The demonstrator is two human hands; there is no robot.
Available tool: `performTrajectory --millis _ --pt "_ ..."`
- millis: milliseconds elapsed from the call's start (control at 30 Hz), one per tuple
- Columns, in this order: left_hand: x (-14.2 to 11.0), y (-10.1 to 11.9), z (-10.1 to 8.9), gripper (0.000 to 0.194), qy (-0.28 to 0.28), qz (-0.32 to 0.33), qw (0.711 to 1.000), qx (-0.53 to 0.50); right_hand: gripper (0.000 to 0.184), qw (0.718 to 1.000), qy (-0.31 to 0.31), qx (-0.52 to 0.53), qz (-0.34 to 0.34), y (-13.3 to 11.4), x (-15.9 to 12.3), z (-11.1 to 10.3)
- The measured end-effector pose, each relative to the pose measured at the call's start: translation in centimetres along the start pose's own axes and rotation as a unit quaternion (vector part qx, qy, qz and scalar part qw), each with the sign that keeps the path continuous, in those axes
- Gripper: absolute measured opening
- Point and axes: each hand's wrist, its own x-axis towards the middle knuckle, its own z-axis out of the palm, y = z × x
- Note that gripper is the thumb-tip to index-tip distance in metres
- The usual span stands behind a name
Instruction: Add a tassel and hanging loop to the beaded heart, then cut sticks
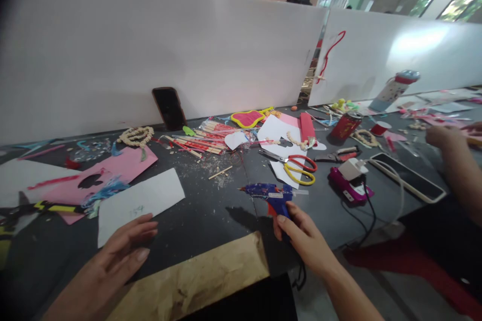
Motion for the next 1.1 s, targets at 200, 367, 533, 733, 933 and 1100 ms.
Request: performTrajectory --millis 200,367,533,733,933,1100 --pt "-0.2 -0.2 0.2 0.03 0.032 0.035 0.999 0.026 0.045 0.999 -0.005 -0.037 -0.022 -0.7 0.2 0.6" --pt "-0.3 -0.4 0.0 0.027 0.083 0.053 0.992 0.074 0.043 0.998 0.009 -0.056 -0.017 -0.6 0.8 0.7" --pt "-0.4 -0.7 0.2 0.025 0.127 0.077 0.983 0.103 0.045 0.998 0.008 -0.053 -0.019 -0.9 0.9 0.5" --pt "-0.3 -0.7 0.2 0.026 0.159 0.098 0.974 0.129 0.048 0.996 0.014 -0.085 -0.02 -1.5 0.7 -0.1" --pt "-0.4 0.0 0.4 0.029 0.163 0.091 0.973 0.136 0.048 0.995 0.013 -0.101 -0.018 -1.7 0.4 0.1" --pt "-0.5 -0.4 0.1 0.029 0.161 0.087 0.972 0.15 0.041 0.989 0.053 -0.136 -0.038 -2.3 0.5 -1.0"
